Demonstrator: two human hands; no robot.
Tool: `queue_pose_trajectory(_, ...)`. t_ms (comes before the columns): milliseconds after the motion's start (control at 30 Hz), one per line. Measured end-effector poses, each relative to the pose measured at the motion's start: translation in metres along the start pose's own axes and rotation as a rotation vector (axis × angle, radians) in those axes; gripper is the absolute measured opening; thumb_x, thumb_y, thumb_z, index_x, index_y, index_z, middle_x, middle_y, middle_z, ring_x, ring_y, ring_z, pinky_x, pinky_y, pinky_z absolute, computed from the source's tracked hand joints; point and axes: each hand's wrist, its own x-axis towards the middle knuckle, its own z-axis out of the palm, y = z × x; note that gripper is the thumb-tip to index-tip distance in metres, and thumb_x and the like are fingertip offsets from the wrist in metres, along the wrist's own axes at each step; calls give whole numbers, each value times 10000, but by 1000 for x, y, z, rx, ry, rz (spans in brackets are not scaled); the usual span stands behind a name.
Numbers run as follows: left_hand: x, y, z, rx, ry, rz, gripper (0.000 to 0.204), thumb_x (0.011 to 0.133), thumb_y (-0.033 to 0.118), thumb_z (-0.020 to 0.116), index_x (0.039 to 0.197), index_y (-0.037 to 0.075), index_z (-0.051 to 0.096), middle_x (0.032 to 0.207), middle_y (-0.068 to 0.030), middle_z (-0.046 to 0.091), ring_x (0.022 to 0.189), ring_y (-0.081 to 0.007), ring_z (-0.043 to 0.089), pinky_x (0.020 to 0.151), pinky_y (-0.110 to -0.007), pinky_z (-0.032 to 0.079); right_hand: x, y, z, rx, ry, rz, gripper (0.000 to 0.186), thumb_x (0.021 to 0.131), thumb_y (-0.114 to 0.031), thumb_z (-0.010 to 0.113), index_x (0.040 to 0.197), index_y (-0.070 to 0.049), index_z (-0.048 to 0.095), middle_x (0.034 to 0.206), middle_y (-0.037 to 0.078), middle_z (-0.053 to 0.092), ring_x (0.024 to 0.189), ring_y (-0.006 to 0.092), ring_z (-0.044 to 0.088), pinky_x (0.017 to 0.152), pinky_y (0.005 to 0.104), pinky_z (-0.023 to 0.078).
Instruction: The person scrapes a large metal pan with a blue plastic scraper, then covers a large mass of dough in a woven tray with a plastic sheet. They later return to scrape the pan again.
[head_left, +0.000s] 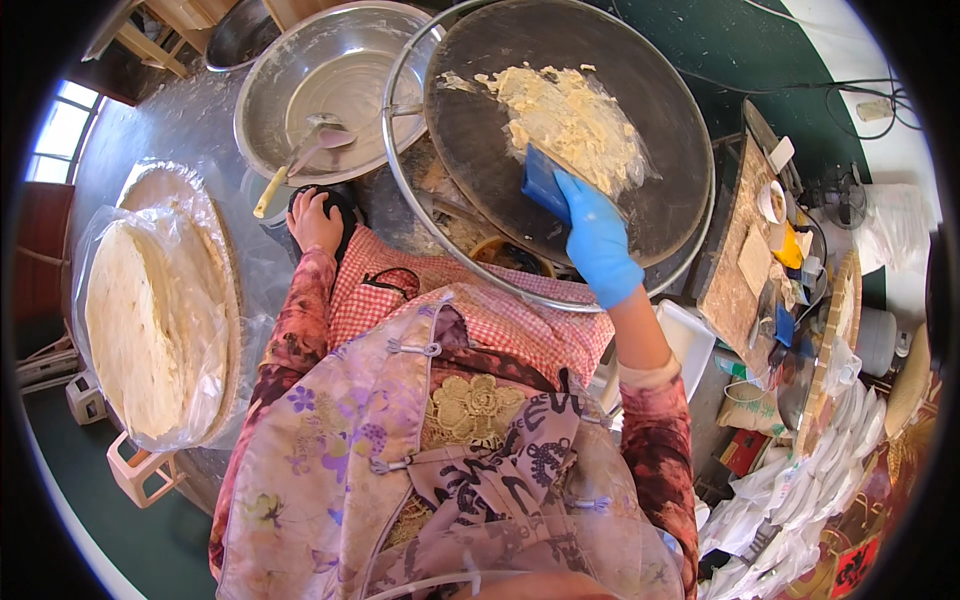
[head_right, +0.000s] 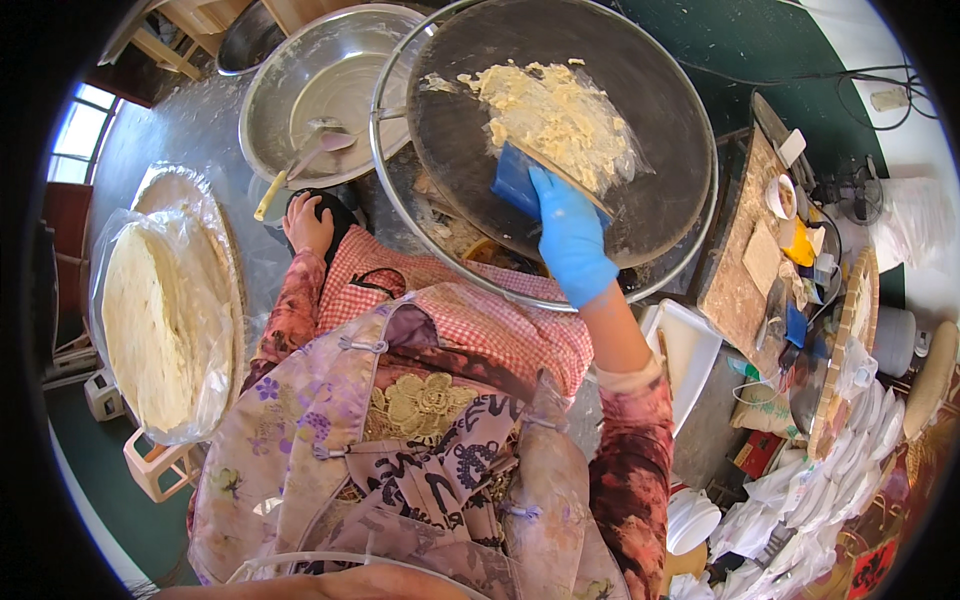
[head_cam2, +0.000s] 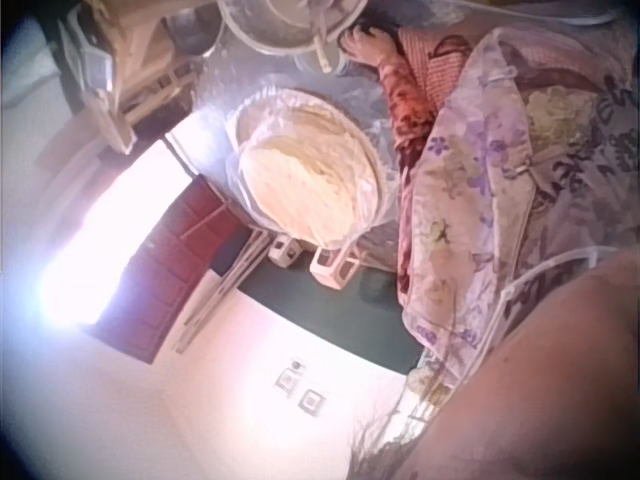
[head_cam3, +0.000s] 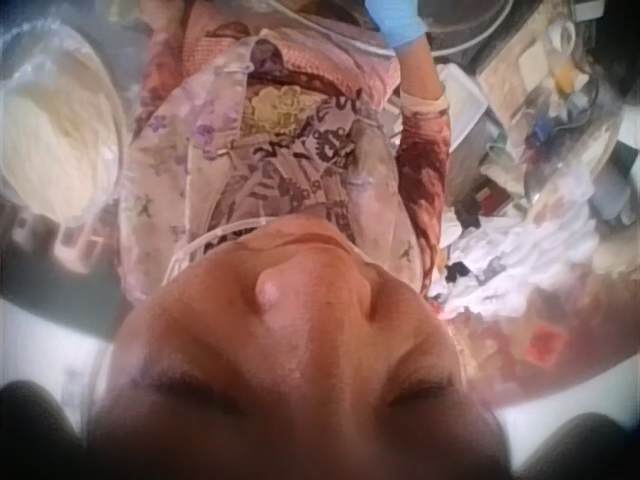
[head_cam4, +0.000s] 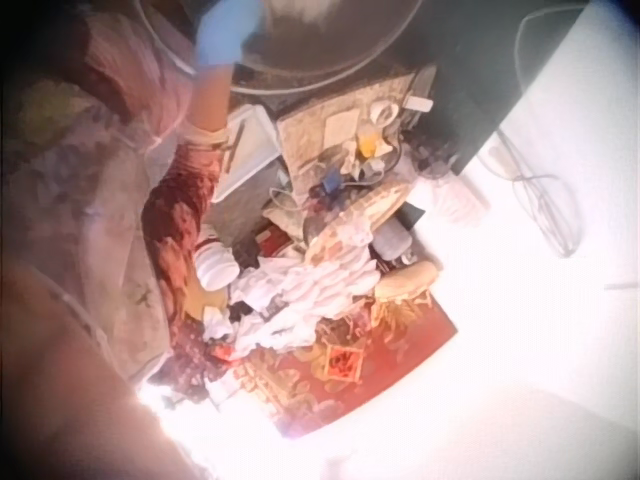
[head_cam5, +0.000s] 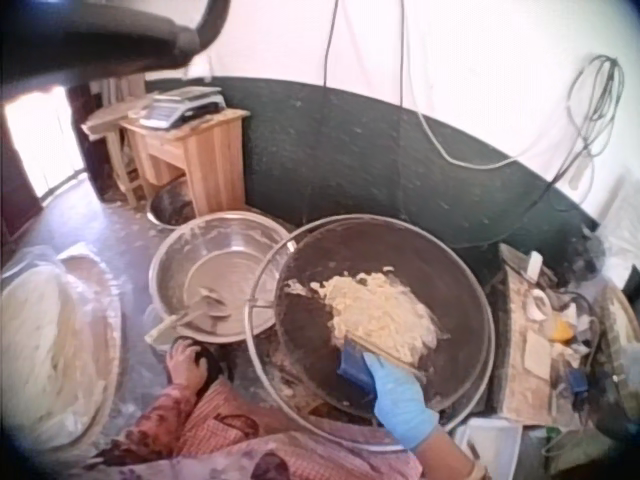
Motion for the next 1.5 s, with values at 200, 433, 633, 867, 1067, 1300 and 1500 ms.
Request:
queue_pose_trajectory(200, 0, -4, 0, -7, 20, 23, 325, 759, 221, 605, 1073, 139, 617, 1292, -16, 488, 1285, -232, 349, 1066, -512, 200, 31, -8, 39, -65, -39, 16, 585, 701, 112, 480, 1258, -67, 481, 1140, 183, 561, 1019, 357, 546, 882, 400, 445)
queue_pose_trajectory(433, -1, -1, 1, -29, 21, 7, 324, 757, 215, 607, 1070, 136, 619, 1293, -17, 486, 1285, -234, 347, 1067, -510, 197, 12, -10, 31, -98, -98, 4, 588, 691, 115, 487, 1252, -63, 489, 1139, 180, 568, 1012, 356, 553, 885, 404, 444)
queue_pose_trajectory(633, -2, -3, 1, -35, 13, 8, 325, 757, 214, 610, 1073, 136, 618, 1294, -16, 486, 1287, -233, 344, 1065, -514, 200, -6, -9, -2, -44, -162, 28, 622, 674, 113, 471, 1255, -104, 502, 1125, 194, 569, 1042, 353, 541, 904, 405, 425)
queue_pose_trajectory(867, 0, -2, 2, -11, 36, 29, 318, 760, 215, 603, 1067, 131, 615, 1278, -11, 496, 1281, -231, 352, 1059, -514, 206, -4, 38, -31, -46, -12, 261, 553, 713, 68, 473, 1243, -84, 517, 1104, 217, 580, 1010, 386, 557, 883, 419, 442)
queue_pose_trajectory(1067, 0, -1, 2, -13, 20, 11, 314, 759, 218, 605, 1061, 131, 616, 1275, -9, 498, 1277, -230, 358, 1055, -517, 209, 43, 67, -17, -224, -22, 405, 502, 717, 19, 528, 1217, -28, 523, 1088, 217, 589, 1009, 366, 569, 863, 421, 459)
queue_pose_trajectory(1300, 1, 0, 2, -12, 23, 21, 322, 771, 228, 600, 1079, 136, 615, 1284, -11, 492, 1284, -229, 348, 1062, -520, 203, 46, 42, 22, -297, -40, 252, 479, 717, -31, 554, 1193, -34, 510, 1011, 202, 605, 903, 359, 603, 791, 422, 482)
queue_pose_trajectory(1500, 1, 1, 1, 8, -6, 21, 329, 771, 232, 600, 1086, 137, 612, 1293, -11, 484, 1292, -221, 337, 1064, -518, 201, 24, 14, 35, -396, -142, 286, 489, 723, 15, 552, 1207, -17, 486, 986, 167, 590, 888, 328, 602, 740, 379, 499)
